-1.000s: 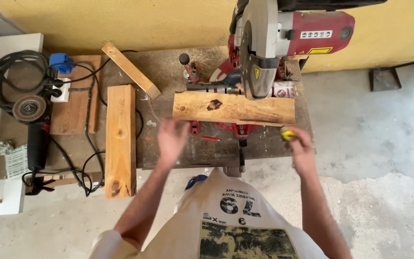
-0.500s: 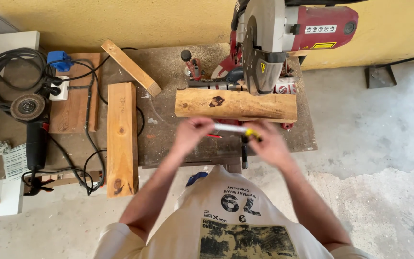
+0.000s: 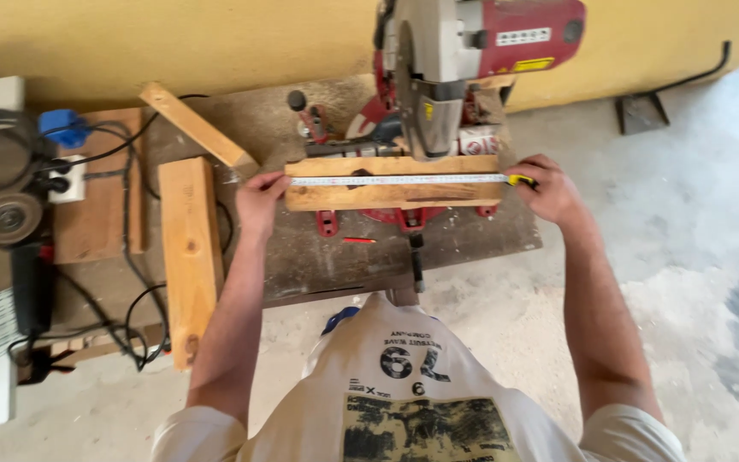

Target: The person measures and marks wooden planks with a tape measure and pencil, then uses a miter saw to cut them into smaller pieces. The person repeats this process for multiple planks, placing the cut pieces aside on the workbench.

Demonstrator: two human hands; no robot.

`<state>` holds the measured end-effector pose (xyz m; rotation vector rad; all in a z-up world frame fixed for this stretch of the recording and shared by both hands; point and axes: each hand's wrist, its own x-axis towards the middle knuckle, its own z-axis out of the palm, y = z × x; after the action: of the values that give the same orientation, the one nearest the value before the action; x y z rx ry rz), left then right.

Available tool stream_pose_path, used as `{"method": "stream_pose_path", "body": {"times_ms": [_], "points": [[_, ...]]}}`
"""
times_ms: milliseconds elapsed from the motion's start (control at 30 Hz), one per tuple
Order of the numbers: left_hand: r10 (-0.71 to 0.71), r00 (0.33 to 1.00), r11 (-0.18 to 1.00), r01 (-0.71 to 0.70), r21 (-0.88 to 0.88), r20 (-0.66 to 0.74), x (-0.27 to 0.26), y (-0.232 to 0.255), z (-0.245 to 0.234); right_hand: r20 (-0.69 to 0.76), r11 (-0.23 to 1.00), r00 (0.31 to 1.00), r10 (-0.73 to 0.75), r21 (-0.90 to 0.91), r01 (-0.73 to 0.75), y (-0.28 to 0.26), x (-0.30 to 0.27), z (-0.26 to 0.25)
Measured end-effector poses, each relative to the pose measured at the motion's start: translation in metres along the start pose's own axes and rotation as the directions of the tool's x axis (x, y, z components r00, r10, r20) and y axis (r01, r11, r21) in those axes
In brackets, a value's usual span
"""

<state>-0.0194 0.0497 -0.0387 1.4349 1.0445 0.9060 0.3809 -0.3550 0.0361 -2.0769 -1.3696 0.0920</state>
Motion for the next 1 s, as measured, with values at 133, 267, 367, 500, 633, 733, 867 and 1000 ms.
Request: {"method": "stream_pose_path", "body": {"times_ms": [133, 267, 367, 500, 633, 733, 867, 1000], "points": [[0.099, 0.995, 0.931, -0.083, 0.356, -0.025, -0.014, 0.005, -0.005, 0.034, 0.998, 0.998, 0.052, 0.030, -0.053, -0.009, 0.000, -0.003], [0.594, 0.792, 0.590, -0.549, 0.592, 0.142, -0.079, 0.059, 0.039, 0.067, 0.974, 0.973, 0.221, 0.028, -0.224, 0.003, 0.003, -0.001], [0.656, 0.633, 0.424, -0.759, 0.494, 0.410, -0.128, 0.076, 0.089, 0.087, 0.976, 0.974, 0.210, 0.039, -0.214, 0.010, 0.008, 0.002], [0.676, 0.426, 0.269, -0.902, 0.338, 0.600, -0.153, 0.052, 0.147, 0.078, 0.986, 0.987, 0.143, 0.074, -0.149, 0.003, 0.013, -0.001], [0.652, 0.446, 0.213, -0.884, 0.416, 0.613, -0.157, 0.060, 0.170, 0.097, 0.986, 0.985, 0.140, 0.082, -0.148, 0.010, 0.012, -0.001], [0.573, 0.504, 0.212, -0.853, 0.478, 0.646, -0.153, 0.062, 0.175, 0.149, 0.980, 0.972, 0.183, 0.051, -0.193, 0.016, 0.009, -0.001], [0.612, 0.500, 0.200, -0.848, 0.491, 0.613, -0.140, 0.041, 0.191, 0.080, 0.967, 0.968, 0.239, 0.076, -0.245, 0.021, 0.005, 0.005], [0.641, 0.502, 0.211, -0.843, 0.495, 0.581, -0.130, 0.035, 0.200, 0.015, 0.918, 0.921, 0.389, 0.079, -0.389, -0.004, -0.005, 0.004]]}}
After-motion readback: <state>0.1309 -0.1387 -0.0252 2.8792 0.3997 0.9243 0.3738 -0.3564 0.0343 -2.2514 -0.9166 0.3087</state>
